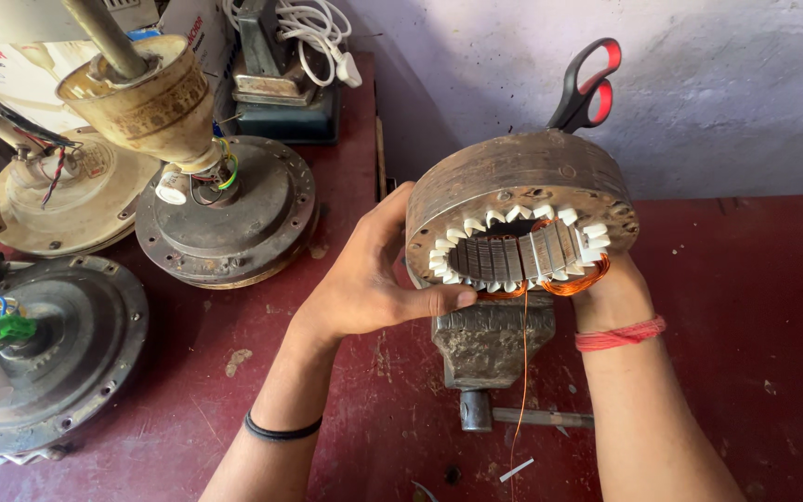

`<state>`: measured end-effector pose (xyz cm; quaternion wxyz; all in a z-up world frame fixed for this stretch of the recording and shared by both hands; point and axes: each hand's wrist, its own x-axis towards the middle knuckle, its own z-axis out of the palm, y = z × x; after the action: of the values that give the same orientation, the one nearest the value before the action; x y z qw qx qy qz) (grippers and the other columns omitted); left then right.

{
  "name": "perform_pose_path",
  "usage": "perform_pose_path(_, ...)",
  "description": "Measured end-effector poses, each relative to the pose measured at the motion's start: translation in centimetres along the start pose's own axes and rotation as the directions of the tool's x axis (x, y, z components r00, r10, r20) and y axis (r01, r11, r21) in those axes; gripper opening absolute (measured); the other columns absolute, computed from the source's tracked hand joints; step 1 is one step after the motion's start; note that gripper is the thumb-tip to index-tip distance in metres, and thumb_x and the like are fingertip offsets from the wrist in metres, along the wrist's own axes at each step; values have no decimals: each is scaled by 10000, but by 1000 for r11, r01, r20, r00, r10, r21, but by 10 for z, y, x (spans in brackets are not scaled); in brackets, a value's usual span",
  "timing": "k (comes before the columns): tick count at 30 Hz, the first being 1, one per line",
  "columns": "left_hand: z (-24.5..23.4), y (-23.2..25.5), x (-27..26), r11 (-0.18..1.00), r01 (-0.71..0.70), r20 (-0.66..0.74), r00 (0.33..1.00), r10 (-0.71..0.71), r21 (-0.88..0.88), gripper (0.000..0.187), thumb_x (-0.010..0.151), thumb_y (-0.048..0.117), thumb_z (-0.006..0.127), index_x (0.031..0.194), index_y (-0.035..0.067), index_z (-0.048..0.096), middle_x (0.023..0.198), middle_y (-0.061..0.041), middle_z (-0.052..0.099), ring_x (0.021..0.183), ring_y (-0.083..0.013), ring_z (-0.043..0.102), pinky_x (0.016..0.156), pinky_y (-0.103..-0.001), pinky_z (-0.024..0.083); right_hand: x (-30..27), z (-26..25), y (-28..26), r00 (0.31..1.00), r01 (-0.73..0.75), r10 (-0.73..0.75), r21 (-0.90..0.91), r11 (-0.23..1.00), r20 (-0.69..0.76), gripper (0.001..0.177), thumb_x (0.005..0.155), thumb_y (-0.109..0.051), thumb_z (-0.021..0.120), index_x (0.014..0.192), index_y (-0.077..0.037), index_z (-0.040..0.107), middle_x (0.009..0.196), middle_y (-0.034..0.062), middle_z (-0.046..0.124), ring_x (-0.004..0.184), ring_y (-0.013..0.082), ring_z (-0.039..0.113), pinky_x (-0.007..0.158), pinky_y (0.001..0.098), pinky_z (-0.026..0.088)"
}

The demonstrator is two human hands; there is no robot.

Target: The person winds copper wire around the slots of a motor stator held in a bench vise. They repeatedly wrap the wire, adjust the stator, and use scissors to press and trim the wire ends.

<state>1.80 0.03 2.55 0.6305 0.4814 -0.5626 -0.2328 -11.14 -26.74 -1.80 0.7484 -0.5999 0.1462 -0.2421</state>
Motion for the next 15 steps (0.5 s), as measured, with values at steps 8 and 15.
perform_pose_path(8,-2,-2,0,998,-16,-1,1000,16,64,761,750,141,922,1419,39,574,1244,-30,622,1222,-150,588,1105,-332,486,16,5,-7,1000,8,-8,-20,1000,6,201,1113,-206,667,1026,-24,657,939,42,675,846,158,628,760,315,530)
perform_pose_path(15,-2,-2,-1,998,-38,10,999,38,47,768,758,123,919,1431,37,561,1268,-31,615,1261,-159,581,1155,-343,465,10,3,-4,1000,-5,5,-29,1000,-4,194,1104,-198,669,1010,-29,653,924,38,665,830,153,620,747,311,521)
